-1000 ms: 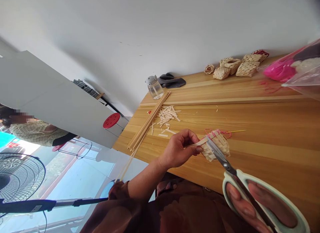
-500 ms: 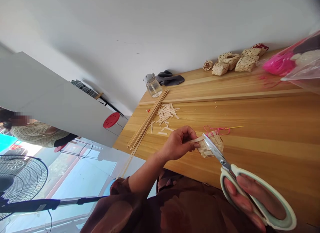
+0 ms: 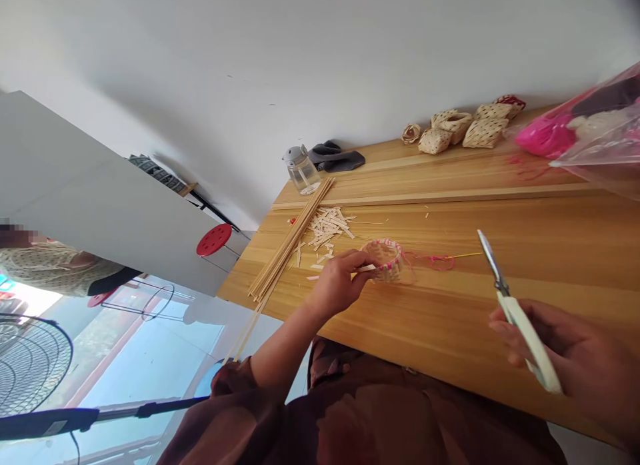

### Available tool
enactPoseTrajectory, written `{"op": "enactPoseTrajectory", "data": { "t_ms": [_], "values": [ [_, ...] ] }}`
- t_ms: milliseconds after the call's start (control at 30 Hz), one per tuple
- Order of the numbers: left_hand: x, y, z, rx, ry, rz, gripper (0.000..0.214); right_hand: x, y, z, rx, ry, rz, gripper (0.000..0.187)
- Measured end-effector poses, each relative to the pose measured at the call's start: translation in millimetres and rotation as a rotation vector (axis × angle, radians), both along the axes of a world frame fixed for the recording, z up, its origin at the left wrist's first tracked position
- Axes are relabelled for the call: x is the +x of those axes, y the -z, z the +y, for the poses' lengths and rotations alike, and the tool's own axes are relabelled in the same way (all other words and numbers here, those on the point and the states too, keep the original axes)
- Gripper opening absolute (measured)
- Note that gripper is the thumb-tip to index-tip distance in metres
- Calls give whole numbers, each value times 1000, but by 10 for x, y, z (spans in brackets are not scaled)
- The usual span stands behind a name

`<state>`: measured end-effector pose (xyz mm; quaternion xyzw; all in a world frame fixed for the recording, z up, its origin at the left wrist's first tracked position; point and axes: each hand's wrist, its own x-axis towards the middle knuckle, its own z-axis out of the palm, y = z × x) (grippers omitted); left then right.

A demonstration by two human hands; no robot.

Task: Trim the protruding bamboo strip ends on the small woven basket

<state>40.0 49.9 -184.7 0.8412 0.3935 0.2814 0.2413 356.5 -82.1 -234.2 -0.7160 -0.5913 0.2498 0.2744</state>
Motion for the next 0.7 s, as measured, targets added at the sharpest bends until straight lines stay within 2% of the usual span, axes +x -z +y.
{"op": "enactPoseTrajectory", "data": {
  "t_ms": [100,267,433,533,600,700],
  "values": [
    [0,127,73,193,40,252,18,201,-135,173,-121,121,-130,44],
    [126,261,333,256,121,350,22,312,-256,590,-175,157,-331,40],
    [253,209,680,288,178,401,20,244,-234,1046,-171,81,-366,33],
    [290,165,839,284,209,421,22,166,-183,1223,-194,-1,-377,35],
    [304,147,882,273,238,429,26,149,-130,1278,-206,-32,-392,34],
    [302,153,829,245,301,433,28,261,-50,1310,-203,-65,-422,27]
  ]
}}
